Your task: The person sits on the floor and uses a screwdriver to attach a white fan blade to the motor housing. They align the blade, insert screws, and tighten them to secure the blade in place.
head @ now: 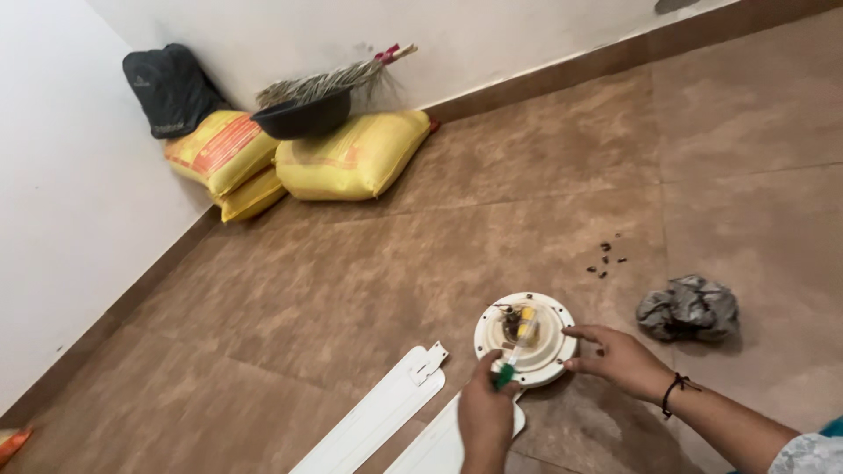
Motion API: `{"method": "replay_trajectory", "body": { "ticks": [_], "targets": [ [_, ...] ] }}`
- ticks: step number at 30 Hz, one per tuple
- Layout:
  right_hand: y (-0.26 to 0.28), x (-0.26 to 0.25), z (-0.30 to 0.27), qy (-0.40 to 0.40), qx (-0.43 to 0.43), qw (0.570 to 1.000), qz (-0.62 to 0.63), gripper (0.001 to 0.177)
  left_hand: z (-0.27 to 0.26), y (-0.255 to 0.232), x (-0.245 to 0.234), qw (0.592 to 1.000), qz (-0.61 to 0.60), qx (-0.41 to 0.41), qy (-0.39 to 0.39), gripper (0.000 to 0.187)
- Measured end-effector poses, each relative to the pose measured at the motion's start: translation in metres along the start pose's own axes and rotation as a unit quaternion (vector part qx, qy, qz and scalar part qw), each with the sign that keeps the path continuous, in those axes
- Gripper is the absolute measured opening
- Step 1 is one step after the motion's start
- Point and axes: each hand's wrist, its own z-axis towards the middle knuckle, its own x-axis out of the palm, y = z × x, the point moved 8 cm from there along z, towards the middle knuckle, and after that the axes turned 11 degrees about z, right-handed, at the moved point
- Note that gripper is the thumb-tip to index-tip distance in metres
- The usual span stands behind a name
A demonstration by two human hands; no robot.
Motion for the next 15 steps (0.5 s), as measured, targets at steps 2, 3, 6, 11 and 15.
{"method": "replay_trajectory", "body": {
  "ticks": [2,3,6,11,15],
  "targets": [
    [-0.003,-0.005,-0.007,0.039,0.020,0.999,-0.014,0.067,-0.013,-0.017,0.017,0.999,-0.020,0.006,0.036,0.050],
    [-0.005,-0.008,-0.010,0.059,0.030,0.998,-0.020,0.066,-0.019,-0.025,0.024,0.999,-0.022,0.012,0.047,0.046],
    [-0.014,-0.034,-0.019,0.094,0.048,0.978,-0.178,0.064,-0.032,-0.040,0.045,0.996,-0.016,0.003,0.084,0.040],
    [-0.026,-0.094,-0.017,0.108,0.062,0.892,-0.434,0.061,-0.032,-0.059,0.095,0.997,-0.016,0.036,0.074,0.038],
    [-0.049,-0.164,-0.006,0.008,0.254,0.825,-0.504,0.084,-0.017,-0.064,0.157,0.996,-0.006,-0.009,0.084,0.035]
  ]
}}
